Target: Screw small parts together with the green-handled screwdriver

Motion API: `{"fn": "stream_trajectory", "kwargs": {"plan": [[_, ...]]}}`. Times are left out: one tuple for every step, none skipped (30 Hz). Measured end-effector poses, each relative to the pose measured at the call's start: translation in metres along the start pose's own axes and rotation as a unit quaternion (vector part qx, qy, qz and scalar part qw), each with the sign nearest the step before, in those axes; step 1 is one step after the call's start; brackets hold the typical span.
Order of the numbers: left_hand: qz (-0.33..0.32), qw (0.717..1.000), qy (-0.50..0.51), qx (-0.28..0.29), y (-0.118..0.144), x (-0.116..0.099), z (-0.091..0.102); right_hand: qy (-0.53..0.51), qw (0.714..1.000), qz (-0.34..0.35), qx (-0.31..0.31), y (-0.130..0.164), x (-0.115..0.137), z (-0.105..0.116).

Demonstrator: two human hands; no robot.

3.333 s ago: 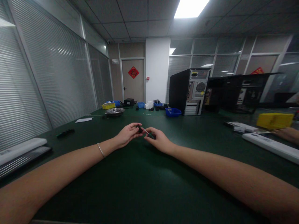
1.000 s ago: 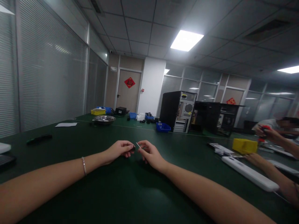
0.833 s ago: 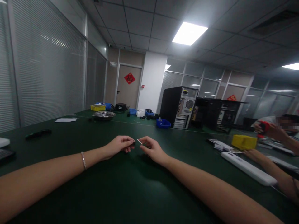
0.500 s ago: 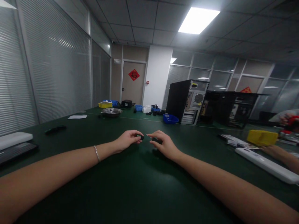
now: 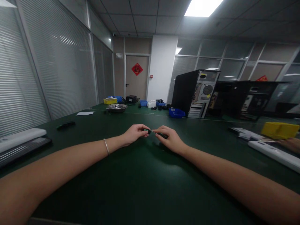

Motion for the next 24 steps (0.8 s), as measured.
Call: {"fn": "stream_trajectory", "kwargs": {"plan": [[-0.003,1.0,-0.002,0.001,-0.001,0.001,-0.001,0.001,1.0,0.002,0.001,0.0,-0.002,0.0],[-0.005,1.0,-0.005,0.003,-0.001,0.002,-0.002,0.002,1.0,0.004,0.001,0.001,-0.004,0.001],[-0.008,1.0,-0.007,0.006,-0.002,0.004,-0.004,0.003,1.0,0.006,0.001,0.001,-0.005,0.001],[-0.01,1.0,-0.008,0.01,-0.002,0.005,-0.005,0.003,1.0,0.007,0.002,0.002,-0.007,0.001],[-0.013,1.0,-0.011,0.013,-0.002,0.005,-0.006,0.001,1.0,0.008,0.003,0.003,-0.008,0.0],[-0.015,1.0,-0.014,0.016,-0.002,0.005,-0.007,-0.002,1.0,0.009,0.004,0.003,-0.009,0.0],[-0.017,1.0,-0.019,0.018,-0.001,0.004,-0.008,-0.005,1.0,0.01,0.004,0.004,-0.009,0.001],[-0.018,0.999,-0.025,0.019,0.0,0.003,-0.009,-0.008,1.0,0.01,0.004,0.005,-0.01,0.001],[-0.021,0.999,-0.033,0.02,0.0,0.001,-0.01,-0.01,1.0,0.011,0.002,0.005,-0.009,0.001],[-0.024,0.999,-0.04,0.019,0.001,0.0,-0.011,-0.012,1.0,0.012,0.002,0.006,-0.009,0.002],[-0.03,0.998,-0.045,0.018,0.001,-0.002,-0.012,-0.013,1.0,0.012,0.002,0.006,-0.009,0.003],[-0.036,0.998,-0.048,0.016,0.001,-0.004,-0.013,-0.016,1.0,0.012,0.003,0.006,-0.008,0.003],[-0.043,0.998,-0.05,0.013,0.001,-0.005,-0.013,-0.02,1.0,0.014,0.004,0.006,-0.008,0.004],[-0.048,0.998,-0.051,0.009,0.001,-0.006,-0.013,-0.024,1.0,0.016,0.005,0.006,-0.007,0.004],[-0.052,0.997,-0.051,0.003,0.0,-0.006,-0.012,-0.028,0.999,0.019,0.006,0.005,-0.007,0.004],[-0.052,0.997,-0.05,-0.001,0.0,-0.005,-0.011,-0.031,0.999,0.022,0.007,0.004,-0.007,0.003],[-0.052,0.997,-0.049,-0.006,-0.001,-0.004,-0.01,-0.033,0.999,0.025,0.008,0.002,-0.007,0.002],[-0.051,0.998,-0.046,-0.011,-0.002,-0.003,-0.009,-0.034,0.999,0.028,0.009,0.001,-0.008,0.001],[-0.051,0.998,-0.042,-0.015,-0.002,-0.001,-0.008,-0.035,0.999,0.029,0.011,0.0,-0.009,-0.001],[-0.051,0.998,-0.039,-0.018,-0.003,0.0,-0.008,-0.036,0.999,0.029,0.011,-0.001,-0.01,-0.002],[-0.051,0.998,-0.036,-0.019,-0.004,0.001,-0.007,-0.037,0.999,0.028,0.011,-0.001,-0.011,-0.002],[-0.051,0.998,-0.035,-0.019,-0.005,0.001,-0.007,-0.04,0.999,0.026,0.01,-0.002,-0.012,-0.002],[-0.051,0.998,-0.034,-0.018,-0.007,0.001,-0.008,-0.044,0.999,0.025,0.011,-0.002,-0.012,0.0],[-0.049,0.998,-0.034,-0.016,-0.008,0.0,-0.008,-0.048,0.998,0.024,0.013,-0.001,-0.013,0.002]]}}
Point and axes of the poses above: each hand's wrist, its own y-axis away from the middle knuckle, its own z-axis out of the back of the hand, x = y × z, the point moved 3 cm from there along -y, towards the middle knuckle, and after that the axes turned 9 degrees about -z, right-handed, at the moved point
